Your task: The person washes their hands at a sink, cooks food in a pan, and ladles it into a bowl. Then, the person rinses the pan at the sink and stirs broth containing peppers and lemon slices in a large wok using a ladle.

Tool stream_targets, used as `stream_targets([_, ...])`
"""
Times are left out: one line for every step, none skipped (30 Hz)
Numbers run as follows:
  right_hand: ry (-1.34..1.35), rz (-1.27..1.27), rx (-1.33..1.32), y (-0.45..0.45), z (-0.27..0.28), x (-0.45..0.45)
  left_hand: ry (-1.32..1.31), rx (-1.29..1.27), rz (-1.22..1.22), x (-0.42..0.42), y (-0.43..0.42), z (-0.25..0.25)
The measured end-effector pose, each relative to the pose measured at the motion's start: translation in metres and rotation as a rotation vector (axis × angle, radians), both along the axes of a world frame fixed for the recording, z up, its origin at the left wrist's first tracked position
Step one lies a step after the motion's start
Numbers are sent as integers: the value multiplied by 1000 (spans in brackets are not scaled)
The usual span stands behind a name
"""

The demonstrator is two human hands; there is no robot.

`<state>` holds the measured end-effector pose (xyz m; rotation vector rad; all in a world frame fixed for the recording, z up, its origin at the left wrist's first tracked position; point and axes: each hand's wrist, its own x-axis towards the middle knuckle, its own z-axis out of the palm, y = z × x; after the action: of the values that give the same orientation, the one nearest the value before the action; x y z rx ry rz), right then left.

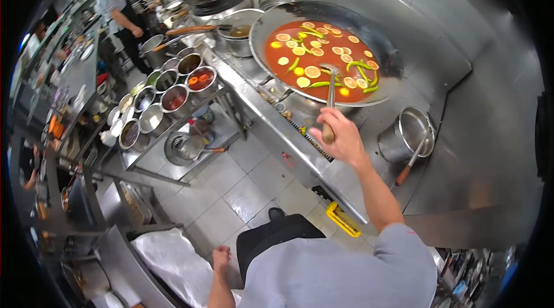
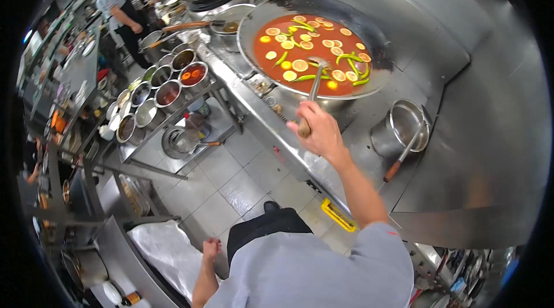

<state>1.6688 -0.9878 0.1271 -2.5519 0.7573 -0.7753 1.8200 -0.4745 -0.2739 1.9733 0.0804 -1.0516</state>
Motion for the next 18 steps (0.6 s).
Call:
stream_targets([-13,-7,14,2,3,-8,15,5,-22,26,-28,-5])
stream_targets([-1,-33,4,6,7,-15,-45,37,-113,48,-58,-5])
stream_targets([19,-18,50,11,11,-21,-95,6,-186,69,-87,-16])
stream_targets([35,-5,99,16,16,-24,-81,-11,-236,83,-118,-24])
stream_targets([37,-35,92,20,23,-24,-73,-28,-288,98,-152,-28])
stream_targets([29,-38,135,27,30,-24,-41,-55,-305,108,-188,-29])
stream_targets([22,-46,181,36,35,-24,-6,-78,-327,111,-220,-31])
stream_targets([21,-90,184,44,37,-21,53,-122,-384,116,-250,-45])
stream_targets([22,-133,203,51,41,-18,74,-150,-422,111,-279,-43])
stream_targets([25,-173,218,56,44,-15,132,-108,-511,110,-305,-39])
stream_targets([-3,-171,161,59,41,-13,190,-130,-526,104,-329,-35])
stream_targets([3,-200,142,63,40,-11,248,-152,-537,97,-354,-43])
stream_targets([-11,-223,154,68,38,-9,255,-164,-564,90,-375,-42])
stream_targets([-25,-243,169,71,35,-8,331,-164,-553,83,-395,-42])
stream_targets([-44,-267,178,75,37,-7,409,-157,-540,74,-411,-41])
stream_targets([-37,-293,174,78,39,-7,421,-157,-564,67,-424,-41])
stream_targets([-50,-311,195,81,42,-8,495,-125,-517,60,-435,-41])
stream_targets([-66,-327,217,84,43,-9,566,-90,-467,53,-444,-41])
